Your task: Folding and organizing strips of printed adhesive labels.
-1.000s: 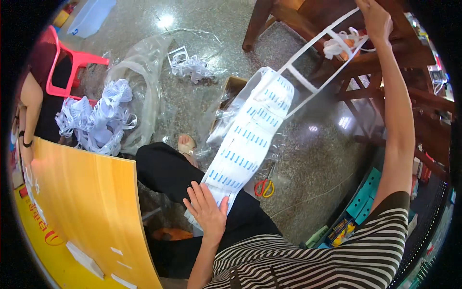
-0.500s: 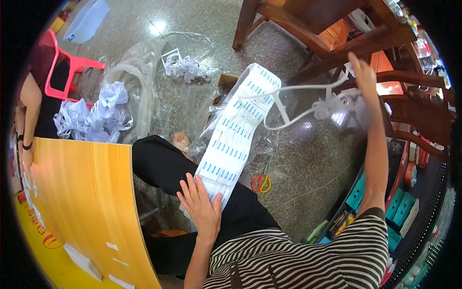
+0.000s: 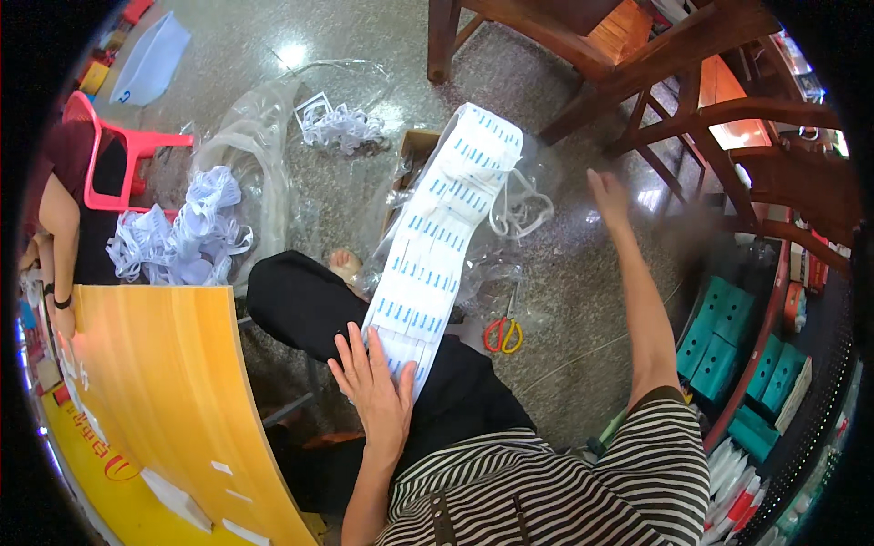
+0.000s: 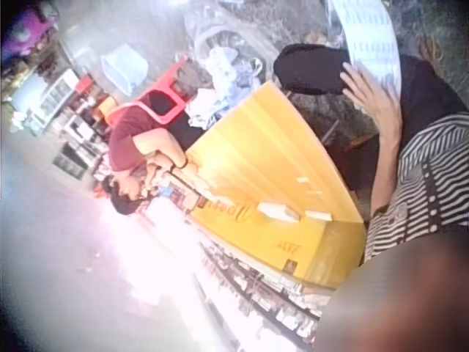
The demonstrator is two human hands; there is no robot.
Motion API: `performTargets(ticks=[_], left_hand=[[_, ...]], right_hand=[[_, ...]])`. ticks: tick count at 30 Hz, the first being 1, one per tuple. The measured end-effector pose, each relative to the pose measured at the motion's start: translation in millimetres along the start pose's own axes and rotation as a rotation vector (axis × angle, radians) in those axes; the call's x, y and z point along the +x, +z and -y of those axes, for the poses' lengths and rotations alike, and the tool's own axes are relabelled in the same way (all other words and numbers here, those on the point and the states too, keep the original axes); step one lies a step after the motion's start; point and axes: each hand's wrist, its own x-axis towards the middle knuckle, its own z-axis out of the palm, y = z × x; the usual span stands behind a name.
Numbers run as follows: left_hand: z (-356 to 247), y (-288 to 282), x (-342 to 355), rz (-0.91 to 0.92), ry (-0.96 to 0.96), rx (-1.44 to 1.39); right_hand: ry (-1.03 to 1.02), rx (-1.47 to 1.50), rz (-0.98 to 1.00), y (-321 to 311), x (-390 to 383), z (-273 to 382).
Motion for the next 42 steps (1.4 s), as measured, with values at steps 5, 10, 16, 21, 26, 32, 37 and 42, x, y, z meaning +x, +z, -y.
performTargets(ticks=[5,10,16,21,26,32,37,42], left_hand=[[16.1,-13.2,-17.2,-0.135,-0.172,-0.337],[71.4,1.0,-31.0,-0.146,-0.351,-0.622],[116.2,10.8,-47.3,0.145,-0.507,-1.083],[128.4,11.7,-65.0,0.287,-0.421,-1.310],[119.5,-9.2,-65.7,0.144,-0.434,-1.417],[142.3,-10.3,-67.6,0.435,-0.380,-1.457],[140.6,-11.4,-61.5,0.492,-0.374,-1.397],[135.9,-27.5,-58.6,0.547,-0.382,-1.333]], right_hand=[[-0.068,0.356,0.148,0.1,-94.1,108.1],[0.200,0.662,0.511,25.7,-200.9,122.1],[0.466,1.041,0.800,46.2,-291.5,186.8],[0.329,1.239,0.809,55.0,-297.3,211.6],[0.293,1.210,0.820,36.7,-288.1,240.9],[0.206,0.713,0.723,28.2,-290.7,230.7],[0.101,0.436,0.592,24.6,-308.1,228.3],[-0.254,0.336,0.464,-2.7,-344.5,266.3]])
